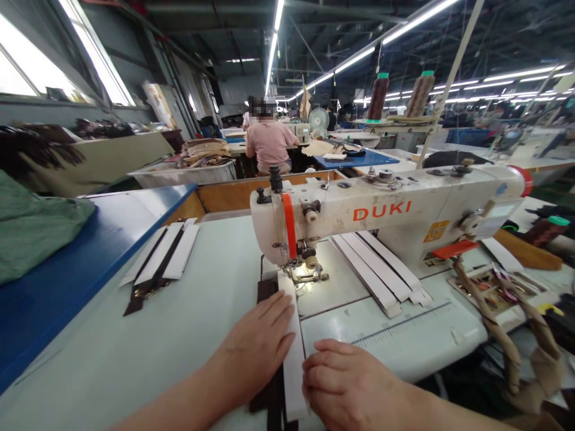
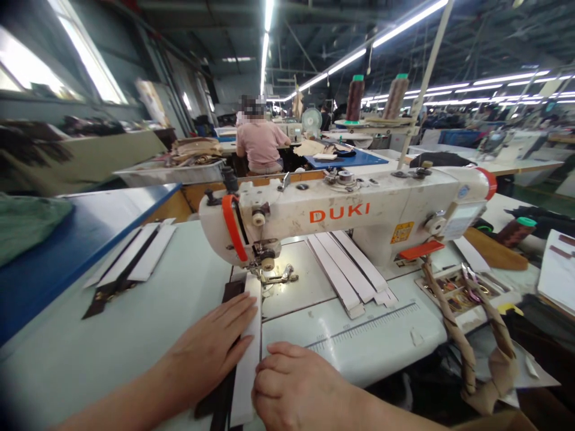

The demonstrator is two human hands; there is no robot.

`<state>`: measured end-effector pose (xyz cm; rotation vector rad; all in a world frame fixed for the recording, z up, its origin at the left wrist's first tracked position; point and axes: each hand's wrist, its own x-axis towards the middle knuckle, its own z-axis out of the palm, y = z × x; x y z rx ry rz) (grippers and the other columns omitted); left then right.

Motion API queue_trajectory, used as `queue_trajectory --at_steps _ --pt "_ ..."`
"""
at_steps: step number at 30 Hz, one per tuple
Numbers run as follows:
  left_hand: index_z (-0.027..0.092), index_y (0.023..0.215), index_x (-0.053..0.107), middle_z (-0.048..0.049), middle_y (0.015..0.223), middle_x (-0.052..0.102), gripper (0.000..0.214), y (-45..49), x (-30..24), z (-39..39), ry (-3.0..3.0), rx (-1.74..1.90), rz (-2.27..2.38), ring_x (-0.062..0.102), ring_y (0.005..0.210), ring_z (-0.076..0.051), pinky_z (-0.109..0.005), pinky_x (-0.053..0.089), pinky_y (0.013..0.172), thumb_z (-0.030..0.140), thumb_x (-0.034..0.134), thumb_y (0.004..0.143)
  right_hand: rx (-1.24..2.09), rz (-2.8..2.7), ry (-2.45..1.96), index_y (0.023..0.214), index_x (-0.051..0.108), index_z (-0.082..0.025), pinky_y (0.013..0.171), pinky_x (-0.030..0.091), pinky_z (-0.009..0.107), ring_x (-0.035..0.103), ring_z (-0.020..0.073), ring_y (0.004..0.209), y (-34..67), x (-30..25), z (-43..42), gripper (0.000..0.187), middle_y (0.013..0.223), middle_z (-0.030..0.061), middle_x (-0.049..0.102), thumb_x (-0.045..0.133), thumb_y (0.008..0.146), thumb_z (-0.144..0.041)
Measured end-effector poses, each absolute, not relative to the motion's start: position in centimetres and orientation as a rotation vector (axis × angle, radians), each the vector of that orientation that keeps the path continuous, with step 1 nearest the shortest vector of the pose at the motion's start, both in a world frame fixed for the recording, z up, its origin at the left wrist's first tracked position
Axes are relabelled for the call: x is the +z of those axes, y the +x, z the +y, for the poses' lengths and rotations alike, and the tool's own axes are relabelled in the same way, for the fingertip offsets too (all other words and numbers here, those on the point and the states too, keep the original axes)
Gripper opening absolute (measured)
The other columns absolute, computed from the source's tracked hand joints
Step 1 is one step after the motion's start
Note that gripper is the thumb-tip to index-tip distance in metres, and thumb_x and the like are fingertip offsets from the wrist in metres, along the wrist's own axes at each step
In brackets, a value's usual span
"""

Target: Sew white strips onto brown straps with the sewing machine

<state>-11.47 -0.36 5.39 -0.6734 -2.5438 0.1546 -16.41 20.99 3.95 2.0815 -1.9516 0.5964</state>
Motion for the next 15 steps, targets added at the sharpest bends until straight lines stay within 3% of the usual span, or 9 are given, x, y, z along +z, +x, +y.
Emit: queue_trajectory --at_steps 4,15 --pt "0.008 0.118 0.056 -0.0183 0.121 0.063 0.035 -13.1 4.6 -1.0 -0.558 0.129 -2.663 0.060 0.112 -0.029 -0.043 0.054 0.092 0.023 0.045 0.089 0.664 -1.824 2.021 0.082 0.063 -0.014 0.103 0.037 0.027 0.061 0.0143 0.087 -16.9 2.9 20.3 0.027 0.083 0.0008 0.067 0.040 0.096 -0.016" --pt "0.011 0.118 0.054 -0.0159 0.121 0.062 0.033 -12.7 4.9 -0.5 -0.479 0.010 -2.702 0.060 0.111 -0.028 -0.042 0.053 0.091 0.021 0.047 0.087 0.733 -1.727 1.959 0.081 0.064 -0.015 0.098 0.041 0.026 0.061 0.0131 0.083 -17.3 2.4 20.0 0.030 0.079 -0.0009 0.067 0.040 0.099 -0.015"
